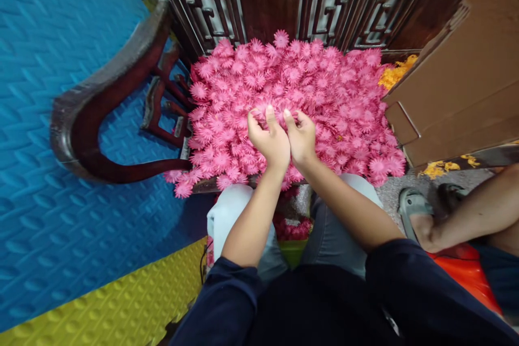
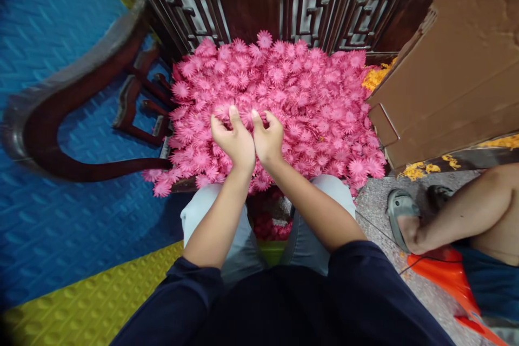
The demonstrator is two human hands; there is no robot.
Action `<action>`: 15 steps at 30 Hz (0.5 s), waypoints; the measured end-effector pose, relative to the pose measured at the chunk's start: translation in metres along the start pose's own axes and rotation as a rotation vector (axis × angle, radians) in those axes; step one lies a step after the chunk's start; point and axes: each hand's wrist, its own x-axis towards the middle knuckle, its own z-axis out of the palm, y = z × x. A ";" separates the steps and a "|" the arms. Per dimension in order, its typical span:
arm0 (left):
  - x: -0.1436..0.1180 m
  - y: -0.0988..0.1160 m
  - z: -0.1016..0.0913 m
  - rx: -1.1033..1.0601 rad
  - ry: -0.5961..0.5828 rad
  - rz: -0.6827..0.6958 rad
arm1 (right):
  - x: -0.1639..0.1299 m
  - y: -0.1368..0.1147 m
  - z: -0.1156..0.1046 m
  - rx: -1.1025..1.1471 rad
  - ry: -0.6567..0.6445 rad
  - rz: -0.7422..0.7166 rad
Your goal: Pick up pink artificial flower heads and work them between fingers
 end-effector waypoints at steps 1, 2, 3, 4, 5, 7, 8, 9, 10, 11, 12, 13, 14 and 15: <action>-0.001 0.000 0.000 0.011 0.019 0.046 | 0.001 0.001 -0.001 -0.020 0.011 -0.007; -0.002 -0.001 0.000 0.026 0.025 0.089 | 0.002 0.001 -0.003 -0.037 0.020 -0.012; -0.002 -0.001 0.000 0.042 0.023 0.123 | 0.004 0.002 -0.004 -0.049 0.024 -0.016; -0.002 -0.002 0.001 0.060 0.014 0.142 | 0.005 0.002 -0.006 -0.057 0.024 -0.019; -0.002 -0.003 0.001 0.080 0.003 0.148 | 0.007 0.002 -0.007 -0.063 0.020 -0.020; -0.004 -0.003 0.002 0.118 -0.023 0.133 | 0.009 0.001 -0.009 -0.073 0.019 -0.005; -0.006 -0.002 0.002 0.132 -0.042 0.122 | 0.010 -0.001 -0.009 -0.074 0.030 0.010; -0.009 -0.001 0.003 0.141 -0.063 0.111 | 0.010 -0.002 -0.010 -0.074 0.047 0.028; -0.012 0.000 0.004 0.141 -0.084 0.102 | 0.011 -0.003 -0.010 -0.070 0.064 0.048; -0.015 0.002 0.005 0.133 -0.100 0.089 | 0.011 -0.004 -0.011 -0.062 0.081 0.071; -0.018 0.003 0.006 0.119 -0.110 0.070 | 0.011 -0.005 -0.012 -0.050 0.095 0.097; -0.020 0.004 0.006 0.107 -0.113 0.045 | 0.010 -0.005 -0.012 -0.036 0.103 0.123; -0.022 0.004 0.007 0.096 -0.115 0.015 | 0.010 -0.005 -0.012 -0.023 0.109 0.145; -0.021 0.005 0.007 0.089 -0.115 -0.019 | 0.009 -0.005 -0.012 -0.014 0.117 0.157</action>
